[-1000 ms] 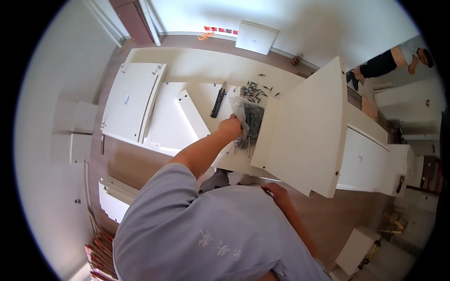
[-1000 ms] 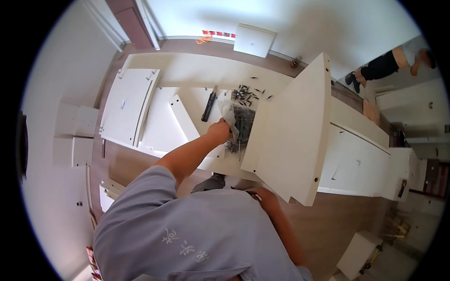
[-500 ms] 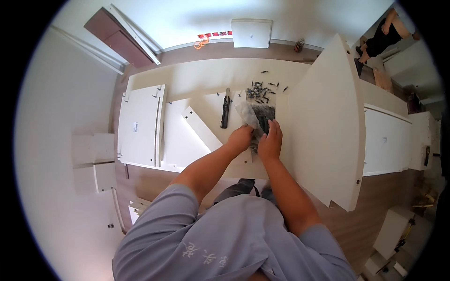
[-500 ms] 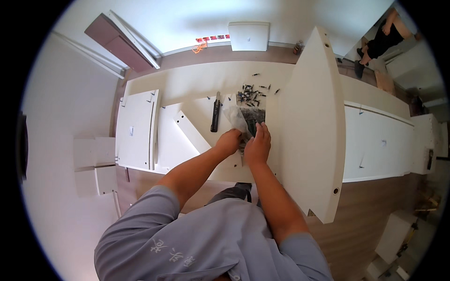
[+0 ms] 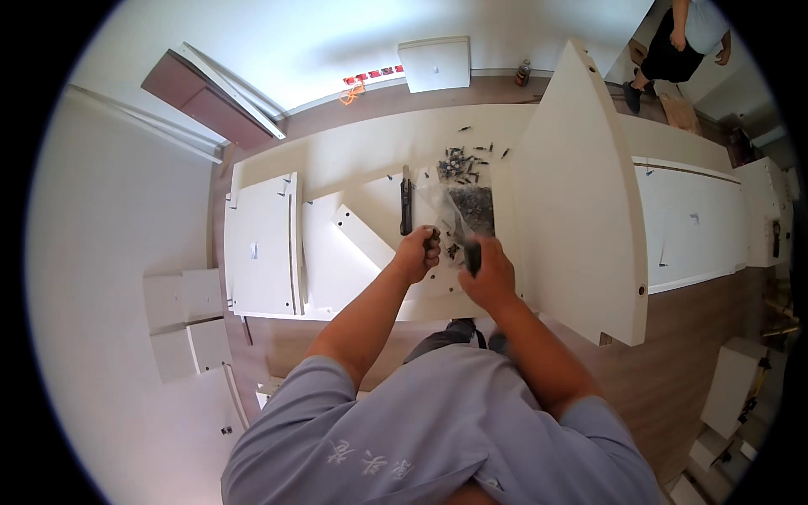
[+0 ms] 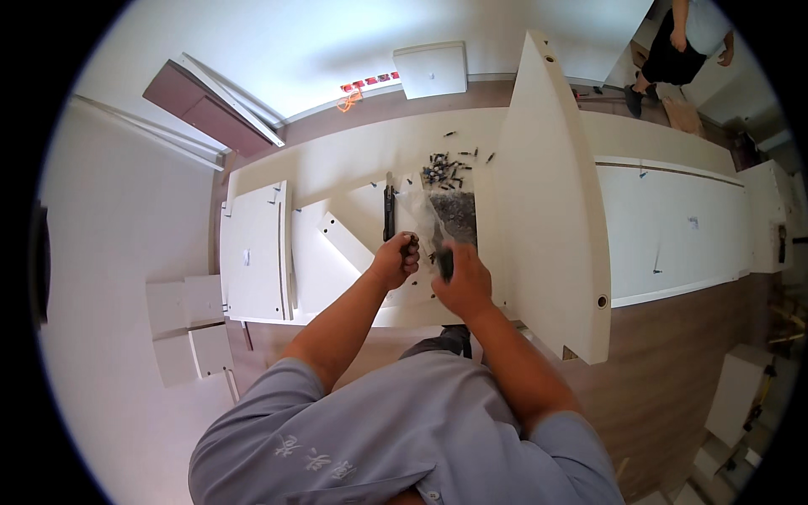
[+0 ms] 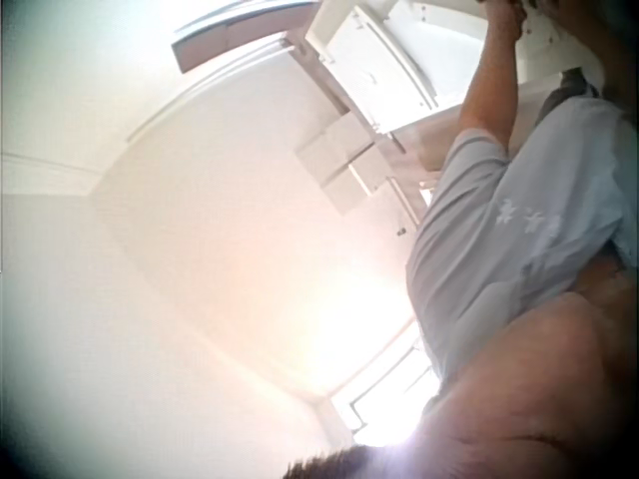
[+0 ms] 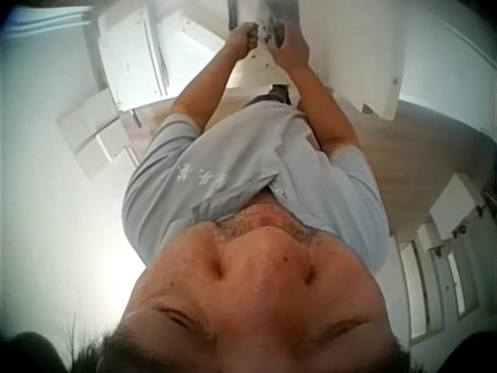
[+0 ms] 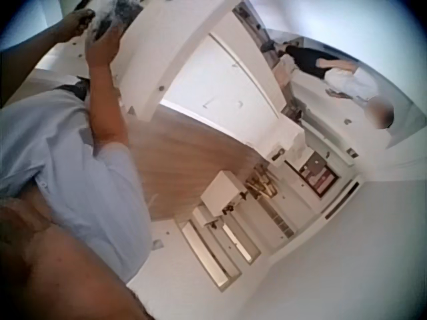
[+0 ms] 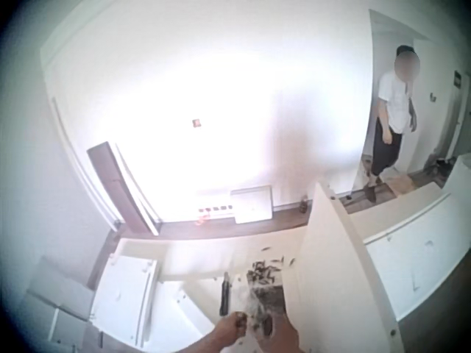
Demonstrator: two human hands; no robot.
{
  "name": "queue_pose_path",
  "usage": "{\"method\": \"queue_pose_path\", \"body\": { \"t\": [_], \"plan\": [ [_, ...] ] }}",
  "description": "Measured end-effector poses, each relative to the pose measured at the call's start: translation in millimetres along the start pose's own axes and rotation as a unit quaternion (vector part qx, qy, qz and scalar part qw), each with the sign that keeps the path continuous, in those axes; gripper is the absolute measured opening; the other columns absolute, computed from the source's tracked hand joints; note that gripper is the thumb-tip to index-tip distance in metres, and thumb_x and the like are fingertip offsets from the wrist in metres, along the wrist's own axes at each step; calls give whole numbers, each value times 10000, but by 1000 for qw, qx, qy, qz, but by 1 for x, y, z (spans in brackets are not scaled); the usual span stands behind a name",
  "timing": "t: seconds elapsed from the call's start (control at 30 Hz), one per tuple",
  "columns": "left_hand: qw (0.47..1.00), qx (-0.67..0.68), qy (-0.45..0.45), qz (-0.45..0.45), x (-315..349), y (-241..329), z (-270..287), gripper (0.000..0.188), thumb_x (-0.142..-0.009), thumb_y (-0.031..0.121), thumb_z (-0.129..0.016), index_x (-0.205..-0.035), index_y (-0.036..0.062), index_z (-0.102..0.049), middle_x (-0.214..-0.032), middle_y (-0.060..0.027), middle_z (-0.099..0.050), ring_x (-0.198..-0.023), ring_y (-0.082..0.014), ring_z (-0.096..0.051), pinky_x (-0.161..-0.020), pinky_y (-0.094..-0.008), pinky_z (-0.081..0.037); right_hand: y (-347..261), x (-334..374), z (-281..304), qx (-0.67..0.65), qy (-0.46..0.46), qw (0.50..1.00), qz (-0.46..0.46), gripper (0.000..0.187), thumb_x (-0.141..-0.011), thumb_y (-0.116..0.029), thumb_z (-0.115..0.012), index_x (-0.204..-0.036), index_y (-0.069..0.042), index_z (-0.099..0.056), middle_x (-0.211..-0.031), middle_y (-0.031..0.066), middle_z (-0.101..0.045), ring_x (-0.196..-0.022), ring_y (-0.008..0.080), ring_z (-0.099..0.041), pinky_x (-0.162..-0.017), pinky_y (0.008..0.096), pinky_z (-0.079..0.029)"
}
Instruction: The person is assembling a white cabinet by positioning wooden panels on the floor and using a screwdriver to secure them with screws.
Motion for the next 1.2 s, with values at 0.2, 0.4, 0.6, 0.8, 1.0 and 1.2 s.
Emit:
{"method": "queue_pose_path", "body": {
  "t": [0.2, 0.4, 0.6, 0.8, 1.0, 1.2],
  "plan": [
    [997, 11, -81, -15, 12, 14, -12, 186, -952, 240, -447, -940, 119, -589, -868, -58, -602, -735, -194, -543, -636, -326, -453, -32, 88, 71, -67, -197, 976, 65, 387, -727, -141, -801, -1076, -85, -642, -1072, 124, -677, -1026, 322, -680, -874, 415, -558],
    [997, 7, -33, -63, 17, 17, -14, 158, -960, 246, -512, -986, 115, -596, -976, -44, -630, -824, -193, -586, -696, -344, -483, 11, 137, 147, -151, -153, 969, -125, 370, -792, -112, -809, -1124, -53, -655, -1177, 104, -711, -1063, 236, -699, -944, 364, -548],
    [984, -166, -64, -26, 56, -19, -33, 304, -981, 346, -509, -757, 141, -511, -673, -1, -477, -581, -146, -449, -544, -303, -352, 51, 180, 230, -173, -3, 965, -197, 325, -876, -19, -758, -1175, -30, -633, -1226, 120, -703, -1063, 230, -700, -977, 354, -551],
    [936, -345, -65, 37, 108, -117, -102, 287, -1003, 311, -594, -955, 42, -679, -743, -21, -583, -633, -114, -537, -564, -266, -416, 90, 176, 275, -338, 53, 924, -171, 313, -930, -14, -715, -1216, -28, -590, -1258, 121, -683, -1120, 203, -661, -952, 344, -557],
    [959, -270, -83, 28, 115, -194, -202, 105, -977, 167, -692, -1019, 75, -664, -809, 11, -586, -677, -97, -519, -586, -255, -414, 121, 160, 315, -319, -66, 943, -68, 287, -955, -8, -682, -1209, -23, -550, -1277, 165, -637, -1112, 240, -663, -883, 373, -631],
    [939, -340, -48, -23, 118, -232, -253, 128, -975, 189, -716, -1042, 89, -674, -844, 28, -594, -712, -77, -507, -619, -251, -428, 176, 169, 349, -462, -87, 874, -123, 266, -963, 20, -655, -1198, -25, -538, -1243, 132, -650, -1028, 182, -662, -903, 329, -572]
  ]
}}
Point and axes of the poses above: each hand's wrist, its own x-axis away from the middle knuckle, its own z-axis out of the back of the hand, y = z × x, the point moved 8 cm from there along -x, towards the middle knuckle
